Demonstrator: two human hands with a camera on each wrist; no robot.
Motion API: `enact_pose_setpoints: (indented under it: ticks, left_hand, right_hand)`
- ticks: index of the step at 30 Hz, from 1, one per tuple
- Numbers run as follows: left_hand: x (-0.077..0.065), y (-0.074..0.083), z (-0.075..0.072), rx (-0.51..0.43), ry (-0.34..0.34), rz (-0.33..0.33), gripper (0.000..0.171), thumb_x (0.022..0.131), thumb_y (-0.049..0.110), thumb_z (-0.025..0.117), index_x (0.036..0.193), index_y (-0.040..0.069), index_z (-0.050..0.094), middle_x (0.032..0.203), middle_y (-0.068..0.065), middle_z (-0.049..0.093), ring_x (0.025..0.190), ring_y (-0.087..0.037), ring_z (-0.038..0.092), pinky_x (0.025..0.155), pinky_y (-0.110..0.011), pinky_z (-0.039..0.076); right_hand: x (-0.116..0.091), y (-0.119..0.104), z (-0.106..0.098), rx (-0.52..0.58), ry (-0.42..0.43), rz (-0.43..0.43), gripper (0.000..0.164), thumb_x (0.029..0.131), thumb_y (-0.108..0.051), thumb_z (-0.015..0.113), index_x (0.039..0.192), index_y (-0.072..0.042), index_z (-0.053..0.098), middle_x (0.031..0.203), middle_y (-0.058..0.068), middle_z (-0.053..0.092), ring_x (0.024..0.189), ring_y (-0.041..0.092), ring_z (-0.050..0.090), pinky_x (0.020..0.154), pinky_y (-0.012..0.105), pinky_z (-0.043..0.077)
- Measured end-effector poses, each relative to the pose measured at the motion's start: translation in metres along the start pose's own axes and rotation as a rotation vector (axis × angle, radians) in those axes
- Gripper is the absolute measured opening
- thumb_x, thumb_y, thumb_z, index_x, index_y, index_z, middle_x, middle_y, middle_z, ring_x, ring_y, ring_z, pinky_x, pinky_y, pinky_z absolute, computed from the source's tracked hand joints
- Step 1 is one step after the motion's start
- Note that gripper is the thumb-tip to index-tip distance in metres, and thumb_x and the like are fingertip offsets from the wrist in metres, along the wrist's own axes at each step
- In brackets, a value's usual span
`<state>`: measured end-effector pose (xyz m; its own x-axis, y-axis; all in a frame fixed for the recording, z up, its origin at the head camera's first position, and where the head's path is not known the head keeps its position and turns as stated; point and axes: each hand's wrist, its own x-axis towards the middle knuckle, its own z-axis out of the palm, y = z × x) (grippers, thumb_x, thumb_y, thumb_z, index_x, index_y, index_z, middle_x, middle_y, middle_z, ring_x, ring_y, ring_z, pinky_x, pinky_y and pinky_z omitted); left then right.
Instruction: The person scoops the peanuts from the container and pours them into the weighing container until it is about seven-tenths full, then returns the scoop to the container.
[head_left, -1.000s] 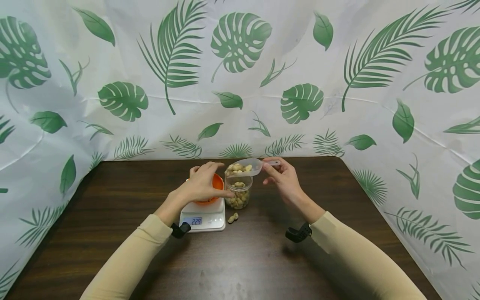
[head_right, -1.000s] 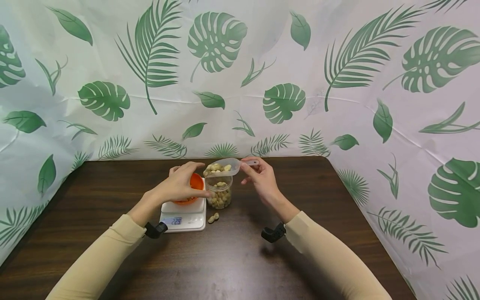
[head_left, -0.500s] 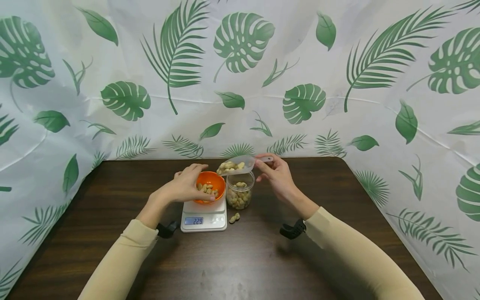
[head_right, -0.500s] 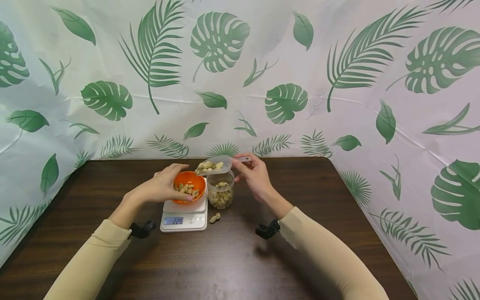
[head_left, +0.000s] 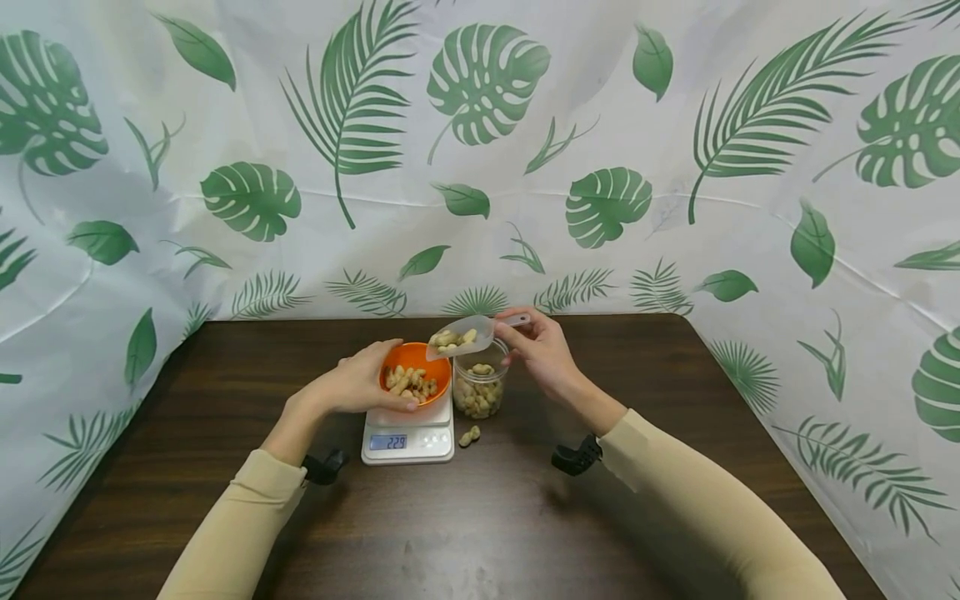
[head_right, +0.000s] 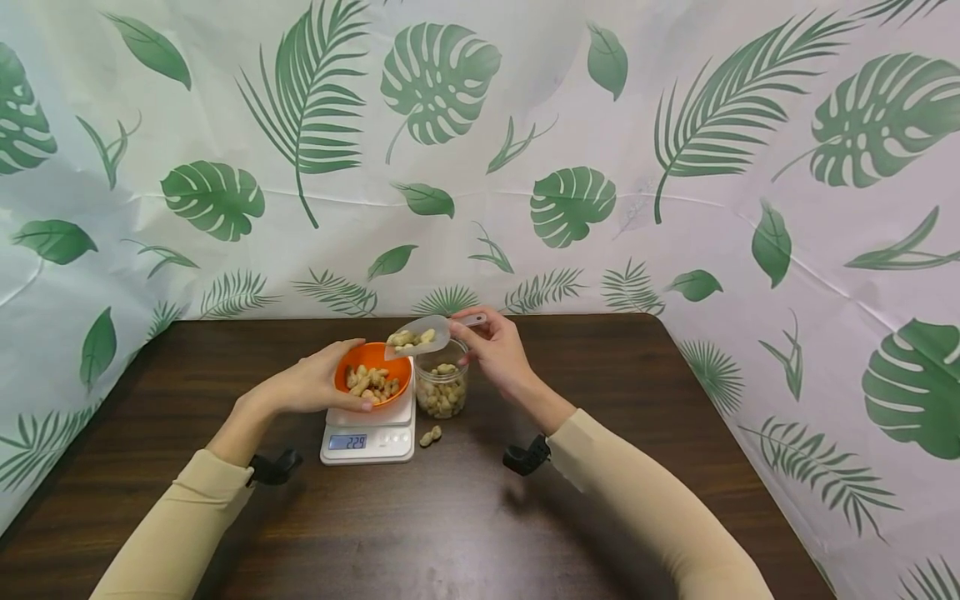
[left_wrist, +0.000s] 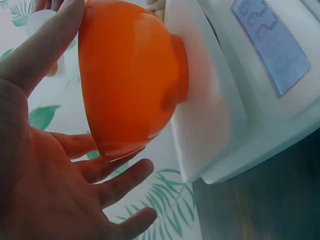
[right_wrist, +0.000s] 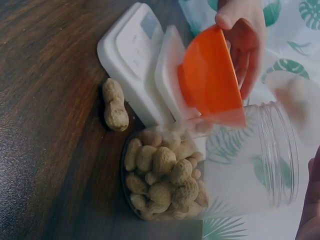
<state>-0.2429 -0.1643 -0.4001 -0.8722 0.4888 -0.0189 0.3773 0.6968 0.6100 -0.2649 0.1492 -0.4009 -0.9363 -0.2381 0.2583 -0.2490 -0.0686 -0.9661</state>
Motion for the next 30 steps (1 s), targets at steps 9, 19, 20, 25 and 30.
enact_pose_setpoints:
  ticks: [9, 19, 20, 25, 30]
  left_hand:
    - [0.002, -0.002, 0.002, -0.002, -0.008, -0.003, 0.103, 0.080, 0.047, 0.087, 0.152, -0.007, 0.036, 0.138, -0.018, 0.054, 0.126, -0.034, 0.051, 0.102, -0.073, 0.032]
    - [0.002, -0.005, 0.003, -0.006, -0.005, -0.011, 0.107, 0.079, 0.050, 0.086, 0.153, -0.006, 0.034, 0.141, -0.020, 0.053, 0.127, -0.035, 0.050, 0.103, -0.073, 0.031]
    - [0.002, -0.005, 0.003, -0.005, -0.005, -0.011, 0.106, 0.080, 0.050, 0.086, 0.153, -0.006, 0.034, 0.141, -0.020, 0.052, 0.127, -0.035, 0.050, 0.103, -0.073, 0.031]
    - [0.001, -0.004, 0.003, -0.016, -0.018, -0.025, 0.105, 0.081, 0.048, 0.085, 0.155, -0.005, 0.032, 0.146, -0.021, 0.049, 0.131, -0.037, 0.048, 0.105, -0.074, 0.029]
    - [0.000, -0.003, 0.003, -0.024, -0.027, -0.025, 0.106, 0.082, 0.047, 0.085, 0.156, -0.007, 0.030, 0.149, -0.023, 0.046, 0.135, -0.040, 0.044, 0.105, -0.077, 0.024]
  right_hand:
    - [0.001, -0.003, 0.004, -0.065, -0.019, -0.010, 0.025, 0.102, -0.010, 0.067, 0.122, 0.004, 0.064, 0.109, 0.018, 0.069, 0.091, 0.030, 0.065, 0.059, 0.033, 0.057]
    - [0.004, -0.009, 0.008, -0.149, -0.053, -0.055, 0.021, 0.100, -0.007, 0.068, 0.119, 0.002, 0.066, 0.106, 0.012, 0.069, 0.084, 0.021, 0.063, 0.058, 0.041, 0.057]
    - [0.005, -0.010, 0.008, -0.155, -0.054, -0.061, 0.021, 0.100, -0.007, 0.068, 0.119, 0.003, 0.066, 0.105, 0.012, 0.069, 0.084, 0.022, 0.063, 0.058, 0.040, 0.057]
    - [0.005, -0.011, 0.009, -0.188, -0.058, -0.088, 0.020, 0.100, -0.007, 0.068, 0.118, 0.002, 0.067, 0.104, 0.013, 0.069, 0.081, 0.022, 0.063, 0.056, 0.034, 0.056]
    - [0.005, -0.013, 0.010, -0.202, -0.060, -0.095, 0.020, 0.101, -0.006, 0.067, 0.119, 0.003, 0.067, 0.105, 0.016, 0.068, 0.080, 0.023, 0.064, 0.056, 0.035, 0.056]
